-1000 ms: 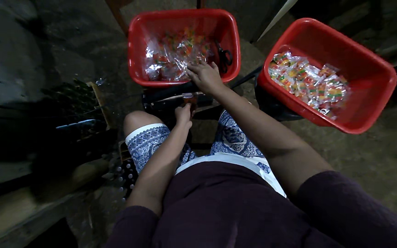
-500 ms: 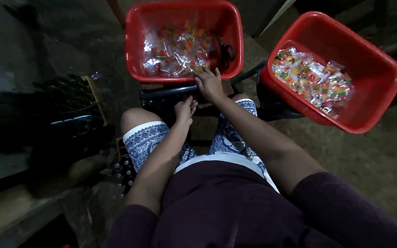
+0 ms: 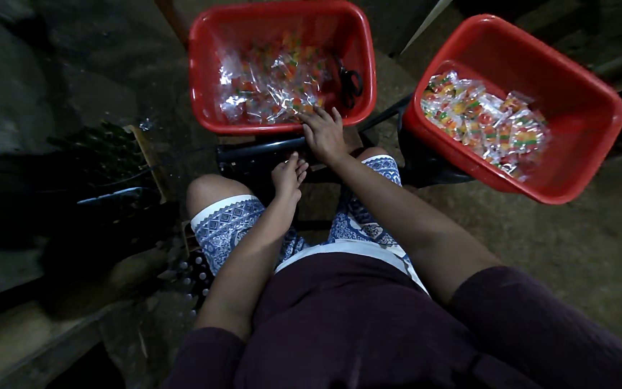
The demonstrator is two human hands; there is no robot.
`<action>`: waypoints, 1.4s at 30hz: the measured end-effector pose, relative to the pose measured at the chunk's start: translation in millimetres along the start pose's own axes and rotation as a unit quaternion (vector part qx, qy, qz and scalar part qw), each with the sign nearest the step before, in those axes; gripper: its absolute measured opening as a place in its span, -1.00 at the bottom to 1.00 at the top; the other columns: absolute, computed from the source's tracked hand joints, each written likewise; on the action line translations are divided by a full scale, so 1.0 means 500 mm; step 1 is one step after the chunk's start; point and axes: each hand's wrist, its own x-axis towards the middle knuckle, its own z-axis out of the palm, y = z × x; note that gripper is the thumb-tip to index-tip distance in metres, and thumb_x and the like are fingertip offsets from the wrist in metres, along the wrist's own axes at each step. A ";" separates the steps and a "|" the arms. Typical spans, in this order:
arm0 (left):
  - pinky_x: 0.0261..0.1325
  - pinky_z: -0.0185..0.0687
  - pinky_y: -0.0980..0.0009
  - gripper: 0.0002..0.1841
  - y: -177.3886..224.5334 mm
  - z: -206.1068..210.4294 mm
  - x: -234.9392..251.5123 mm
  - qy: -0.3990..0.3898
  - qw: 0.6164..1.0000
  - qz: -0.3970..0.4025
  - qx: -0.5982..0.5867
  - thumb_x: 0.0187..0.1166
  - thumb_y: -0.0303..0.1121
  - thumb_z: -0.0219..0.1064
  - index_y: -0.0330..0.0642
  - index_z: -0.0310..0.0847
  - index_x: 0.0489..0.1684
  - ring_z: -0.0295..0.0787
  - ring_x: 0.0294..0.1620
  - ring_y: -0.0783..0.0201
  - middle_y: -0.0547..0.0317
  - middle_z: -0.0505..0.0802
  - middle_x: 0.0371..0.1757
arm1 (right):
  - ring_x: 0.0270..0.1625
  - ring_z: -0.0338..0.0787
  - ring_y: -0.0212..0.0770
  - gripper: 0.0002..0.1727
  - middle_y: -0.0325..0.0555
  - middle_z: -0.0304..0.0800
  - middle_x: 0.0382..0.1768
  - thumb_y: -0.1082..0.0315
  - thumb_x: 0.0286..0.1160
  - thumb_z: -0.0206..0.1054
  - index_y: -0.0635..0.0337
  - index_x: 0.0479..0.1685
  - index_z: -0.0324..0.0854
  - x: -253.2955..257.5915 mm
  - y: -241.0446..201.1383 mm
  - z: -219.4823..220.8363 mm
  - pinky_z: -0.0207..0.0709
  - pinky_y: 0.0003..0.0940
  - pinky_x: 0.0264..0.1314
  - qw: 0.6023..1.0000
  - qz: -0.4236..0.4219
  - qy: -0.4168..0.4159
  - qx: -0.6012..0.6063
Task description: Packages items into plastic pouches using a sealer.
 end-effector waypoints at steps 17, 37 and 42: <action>-0.04 0.71 0.35 -0.71 -0.007 0.003 0.007 -0.004 0.998 0.065 0.024 0.80 -0.38 0.14 -0.41 0.50 0.28 0.74 -0.13 0.23 -0.10 0.76 0.01 | 0.77 0.34 0.08 -0.46 -0.04 0.56 0.62 0.02 0.91 -0.14 -0.02 0.62 0.56 0.075 -0.072 -0.135 -0.18 0.48 0.75 0.979 0.068 -0.175 0.082; -0.13 0.75 0.43 -0.71 -0.001 0.002 0.001 0.004 0.999 0.028 -0.027 0.79 -0.30 0.22 -0.40 0.46 0.20 0.81 -0.21 0.30 -0.02 0.79 -0.09 | 0.64 0.53 0.09 -0.51 0.07 0.73 0.42 0.13 0.89 -0.09 0.08 0.48 0.65 0.049 -0.046 -0.071 -0.08 0.40 0.76 0.987 0.109 -0.109 0.053; -0.02 0.73 0.44 -0.68 -0.004 -0.003 0.001 -0.003 1.000 0.027 0.001 0.81 -0.26 0.20 -0.40 0.48 0.23 0.81 -0.15 0.35 0.02 0.83 -0.08 | 0.70 0.47 0.04 -0.52 -0.04 0.75 0.43 0.18 0.86 -0.10 0.08 0.41 0.70 0.028 -0.021 -0.027 -0.21 0.32 0.85 0.994 0.094 -0.041 0.041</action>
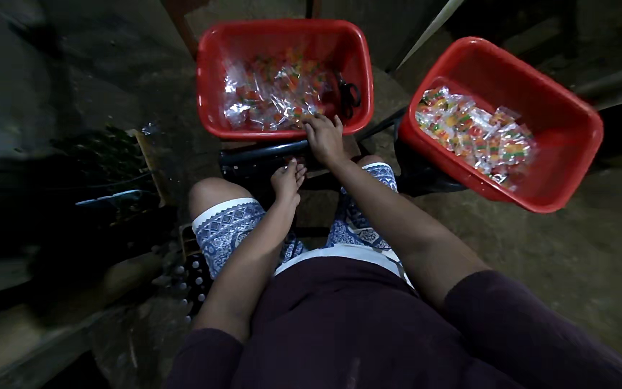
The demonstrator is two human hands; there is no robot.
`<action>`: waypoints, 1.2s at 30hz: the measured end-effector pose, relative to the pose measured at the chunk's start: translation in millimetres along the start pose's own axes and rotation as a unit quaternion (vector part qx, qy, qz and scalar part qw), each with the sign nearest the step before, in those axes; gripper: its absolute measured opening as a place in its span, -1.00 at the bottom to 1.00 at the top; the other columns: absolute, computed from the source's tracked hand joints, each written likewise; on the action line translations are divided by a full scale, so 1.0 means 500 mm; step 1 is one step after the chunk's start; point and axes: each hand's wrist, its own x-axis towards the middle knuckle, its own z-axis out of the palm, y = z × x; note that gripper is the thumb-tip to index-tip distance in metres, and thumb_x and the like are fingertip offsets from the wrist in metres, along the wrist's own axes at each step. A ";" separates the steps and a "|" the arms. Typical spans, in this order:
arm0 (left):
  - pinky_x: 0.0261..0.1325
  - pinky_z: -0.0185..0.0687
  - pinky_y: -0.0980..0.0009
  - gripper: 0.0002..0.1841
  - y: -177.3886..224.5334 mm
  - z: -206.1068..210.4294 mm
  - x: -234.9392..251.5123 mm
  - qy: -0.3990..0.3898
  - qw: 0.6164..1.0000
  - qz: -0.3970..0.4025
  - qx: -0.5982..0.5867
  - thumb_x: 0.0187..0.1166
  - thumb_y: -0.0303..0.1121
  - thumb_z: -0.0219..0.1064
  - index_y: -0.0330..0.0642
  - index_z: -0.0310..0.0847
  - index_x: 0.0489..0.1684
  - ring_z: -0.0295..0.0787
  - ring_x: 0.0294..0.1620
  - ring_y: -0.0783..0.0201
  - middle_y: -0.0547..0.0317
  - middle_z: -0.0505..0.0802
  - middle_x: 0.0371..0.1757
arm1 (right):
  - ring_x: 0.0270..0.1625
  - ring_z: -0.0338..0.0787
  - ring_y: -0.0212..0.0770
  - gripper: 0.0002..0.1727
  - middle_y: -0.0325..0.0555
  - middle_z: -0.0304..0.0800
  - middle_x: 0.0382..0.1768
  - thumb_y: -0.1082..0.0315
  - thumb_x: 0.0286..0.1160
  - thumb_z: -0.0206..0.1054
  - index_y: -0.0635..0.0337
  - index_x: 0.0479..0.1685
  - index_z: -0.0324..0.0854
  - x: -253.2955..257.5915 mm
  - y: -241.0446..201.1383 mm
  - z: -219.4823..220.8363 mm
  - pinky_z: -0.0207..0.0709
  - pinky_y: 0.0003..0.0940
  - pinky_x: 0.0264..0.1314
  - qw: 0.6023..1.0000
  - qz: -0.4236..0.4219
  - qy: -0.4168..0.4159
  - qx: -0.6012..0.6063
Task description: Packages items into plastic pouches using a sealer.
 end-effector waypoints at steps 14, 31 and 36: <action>-0.09 0.74 0.46 -0.71 0.002 0.004 -0.003 0.018 1.000 0.011 -0.008 0.76 -0.23 0.28 -0.35 0.55 0.07 0.83 -0.19 0.35 0.03 0.85 -0.12 | 0.69 0.49 0.03 -0.53 -0.11 0.80 0.37 0.24 0.84 -0.09 0.06 0.38 0.73 -0.006 0.012 0.019 -0.11 0.20 0.85 0.999 -0.019 0.046 -0.016; 0.09 0.78 0.33 -0.69 0.032 -0.028 -0.120 -0.132 0.978 0.144 0.078 0.77 -0.34 0.25 -0.32 0.52 0.33 0.83 -0.06 0.28 0.01 0.81 0.04 | 0.29 0.72 -0.24 -0.46 0.11 0.66 0.36 0.17 0.87 -0.11 0.39 0.60 0.35 -0.093 -0.035 -0.163 0.59 -0.28 0.40 0.889 -0.019 0.007 0.456; 0.04 0.82 0.36 -0.78 0.037 -0.040 -0.195 -0.187 0.952 0.224 0.095 0.69 -0.51 0.28 -0.33 0.61 0.21 0.87 -0.11 0.33 0.12 0.87 -0.04 | 0.01 0.75 -0.38 -0.56 -0.17 0.75 0.07 0.12 0.86 -0.03 0.24 0.43 0.45 -0.244 -0.035 -0.159 0.67 -0.32 0.15 0.826 0.091 -0.021 0.555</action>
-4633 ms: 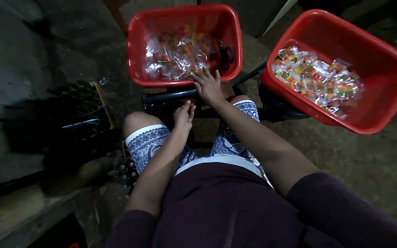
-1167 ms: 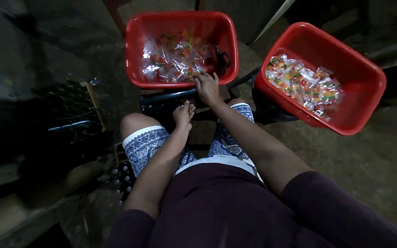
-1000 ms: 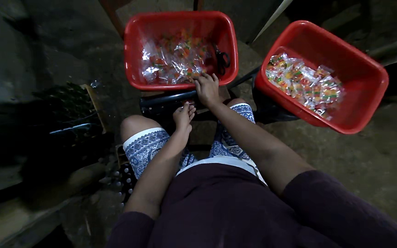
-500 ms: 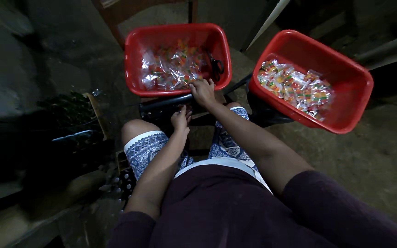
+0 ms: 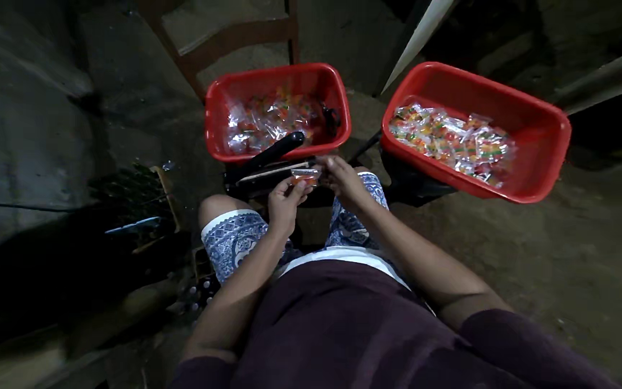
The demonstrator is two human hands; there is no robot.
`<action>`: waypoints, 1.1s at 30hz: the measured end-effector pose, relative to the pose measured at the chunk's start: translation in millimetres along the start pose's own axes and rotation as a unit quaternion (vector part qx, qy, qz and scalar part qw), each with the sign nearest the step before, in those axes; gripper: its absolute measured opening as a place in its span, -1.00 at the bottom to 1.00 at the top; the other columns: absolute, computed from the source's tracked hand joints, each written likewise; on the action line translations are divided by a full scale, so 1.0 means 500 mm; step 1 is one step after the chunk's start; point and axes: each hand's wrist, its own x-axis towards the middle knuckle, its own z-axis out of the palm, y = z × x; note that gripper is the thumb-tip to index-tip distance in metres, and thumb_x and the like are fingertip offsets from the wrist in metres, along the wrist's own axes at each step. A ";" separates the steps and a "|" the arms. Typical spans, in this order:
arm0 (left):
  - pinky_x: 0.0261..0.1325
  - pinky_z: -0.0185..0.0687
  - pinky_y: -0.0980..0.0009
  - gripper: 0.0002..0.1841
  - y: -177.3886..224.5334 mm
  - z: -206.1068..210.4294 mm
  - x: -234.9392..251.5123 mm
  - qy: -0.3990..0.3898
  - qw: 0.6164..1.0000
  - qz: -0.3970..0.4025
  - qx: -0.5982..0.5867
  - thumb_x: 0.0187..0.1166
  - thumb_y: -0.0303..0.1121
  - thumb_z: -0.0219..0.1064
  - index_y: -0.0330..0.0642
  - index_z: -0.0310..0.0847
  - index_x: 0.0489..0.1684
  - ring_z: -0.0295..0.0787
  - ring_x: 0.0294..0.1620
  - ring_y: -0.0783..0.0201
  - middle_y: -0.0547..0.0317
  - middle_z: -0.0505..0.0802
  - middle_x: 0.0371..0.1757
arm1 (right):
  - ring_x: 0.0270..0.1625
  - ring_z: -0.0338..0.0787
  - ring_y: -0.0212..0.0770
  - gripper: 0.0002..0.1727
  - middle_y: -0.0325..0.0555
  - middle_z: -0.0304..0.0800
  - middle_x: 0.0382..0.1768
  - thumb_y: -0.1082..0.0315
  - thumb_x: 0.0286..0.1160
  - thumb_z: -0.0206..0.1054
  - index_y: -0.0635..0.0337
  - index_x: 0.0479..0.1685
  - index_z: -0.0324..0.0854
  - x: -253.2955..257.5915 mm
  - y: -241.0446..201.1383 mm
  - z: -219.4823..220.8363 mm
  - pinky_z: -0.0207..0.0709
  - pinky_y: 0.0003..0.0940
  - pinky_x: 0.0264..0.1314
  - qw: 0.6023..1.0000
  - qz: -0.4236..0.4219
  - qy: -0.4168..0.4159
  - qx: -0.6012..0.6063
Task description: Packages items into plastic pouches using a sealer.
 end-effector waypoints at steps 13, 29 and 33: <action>0.04 0.78 0.40 -0.92 0.067 0.047 -0.068 -0.037 0.994 0.083 0.052 0.68 -0.44 0.32 -0.20 0.73 -0.18 0.79 -0.19 0.45 0.30 0.84 -0.22 | -0.27 0.71 -0.54 -0.83 -0.34 0.78 -0.31 0.40 0.71 0.22 0.19 -0.19 0.71 -0.114 -0.058 -0.011 0.64 -0.52 -0.07 0.994 -0.102 -0.030 -0.021; -0.18 0.73 0.47 -0.83 -0.011 0.010 -0.030 0.068 0.984 -0.155 -0.060 0.75 -0.42 0.24 -0.21 0.60 0.18 0.79 -0.26 0.34 0.11 0.82 -0.11 | -0.13 0.74 -0.20 -0.65 0.03 0.76 -0.18 0.23 0.80 0.17 0.37 -0.08 0.71 0.014 0.053 -0.003 0.63 -0.17 0.08 0.977 -0.044 0.053 -0.204; -0.24 0.67 0.49 -0.78 -0.044 -0.033 0.032 0.111 0.975 -0.186 -0.048 0.76 -0.36 0.24 -0.21 0.58 0.24 0.74 -0.29 0.36 0.10 0.79 -0.11 | 0.51 0.57 0.28 -0.56 0.43 0.54 0.43 0.26 0.77 0.17 0.44 0.42 0.54 0.123 0.128 -0.051 0.39 0.17 0.59 0.952 0.047 0.129 -0.273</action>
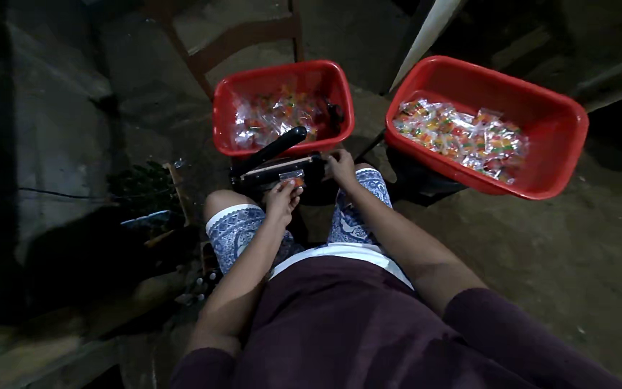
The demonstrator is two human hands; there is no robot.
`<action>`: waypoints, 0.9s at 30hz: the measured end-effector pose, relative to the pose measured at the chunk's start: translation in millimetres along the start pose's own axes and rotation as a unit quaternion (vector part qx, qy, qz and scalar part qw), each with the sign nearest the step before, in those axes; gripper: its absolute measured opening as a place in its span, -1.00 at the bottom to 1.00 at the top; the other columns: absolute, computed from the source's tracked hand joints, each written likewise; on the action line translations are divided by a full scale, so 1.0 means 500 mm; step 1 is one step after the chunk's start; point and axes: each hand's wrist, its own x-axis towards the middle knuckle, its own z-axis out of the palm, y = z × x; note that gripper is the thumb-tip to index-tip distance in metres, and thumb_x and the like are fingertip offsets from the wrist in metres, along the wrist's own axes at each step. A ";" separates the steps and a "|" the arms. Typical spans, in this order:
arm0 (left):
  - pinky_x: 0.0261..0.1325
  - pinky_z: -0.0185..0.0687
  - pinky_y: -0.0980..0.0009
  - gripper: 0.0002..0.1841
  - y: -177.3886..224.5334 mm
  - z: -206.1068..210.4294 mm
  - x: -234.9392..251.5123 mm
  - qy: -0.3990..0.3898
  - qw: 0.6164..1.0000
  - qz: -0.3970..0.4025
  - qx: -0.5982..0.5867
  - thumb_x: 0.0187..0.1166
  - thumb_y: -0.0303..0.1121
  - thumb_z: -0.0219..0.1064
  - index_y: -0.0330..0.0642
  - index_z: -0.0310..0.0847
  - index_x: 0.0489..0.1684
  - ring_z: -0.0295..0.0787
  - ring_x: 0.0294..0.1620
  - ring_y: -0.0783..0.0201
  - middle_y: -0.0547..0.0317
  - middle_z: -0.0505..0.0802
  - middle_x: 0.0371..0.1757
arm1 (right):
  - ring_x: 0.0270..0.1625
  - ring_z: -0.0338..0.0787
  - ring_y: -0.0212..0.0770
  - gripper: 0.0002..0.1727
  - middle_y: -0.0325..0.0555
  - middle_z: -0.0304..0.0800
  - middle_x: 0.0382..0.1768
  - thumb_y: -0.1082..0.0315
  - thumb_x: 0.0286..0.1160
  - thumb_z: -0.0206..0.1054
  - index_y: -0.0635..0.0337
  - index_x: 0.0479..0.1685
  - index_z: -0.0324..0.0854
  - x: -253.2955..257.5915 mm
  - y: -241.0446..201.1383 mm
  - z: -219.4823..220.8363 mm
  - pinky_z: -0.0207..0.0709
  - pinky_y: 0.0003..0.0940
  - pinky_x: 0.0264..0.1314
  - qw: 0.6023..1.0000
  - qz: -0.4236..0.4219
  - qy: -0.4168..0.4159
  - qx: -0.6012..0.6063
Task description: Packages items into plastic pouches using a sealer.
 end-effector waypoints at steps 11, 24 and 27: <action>-0.17 0.62 0.49 -0.74 -0.020 -0.010 0.115 -0.019 0.999 -0.037 0.024 0.78 -0.35 0.23 -0.18 0.57 0.32 0.68 -0.24 0.38 0.12 0.76 -0.02 | 0.55 0.54 0.09 -0.44 0.28 0.51 0.53 0.07 0.92 -0.10 0.31 0.62 0.36 0.055 0.052 0.046 0.38 0.12 0.58 0.988 0.058 -0.077 0.119; 0.18 0.67 0.39 -0.67 -0.033 -0.002 0.146 -0.019 1.000 -0.021 0.005 0.76 -0.49 0.20 -0.41 0.46 0.41 0.72 0.06 0.30 -0.06 0.74 0.20 | 0.12 0.80 0.23 -0.58 0.24 0.81 -0.02 0.20 0.84 -0.02 0.32 0.13 0.67 0.008 -0.192 -0.017 0.48 0.33 0.23 0.967 -0.112 -0.031 -0.228; 0.07 0.71 0.41 -0.65 -0.026 0.004 0.149 0.003 1.000 -0.029 0.002 0.73 -0.45 0.27 -0.41 0.45 0.39 0.73 -0.05 0.31 -0.04 0.74 0.11 | 0.25 0.77 0.10 -0.57 0.19 0.78 0.15 0.26 0.85 -0.08 0.33 0.23 0.66 0.029 -0.245 -0.026 0.54 0.13 0.35 0.962 -0.201 -0.037 -0.181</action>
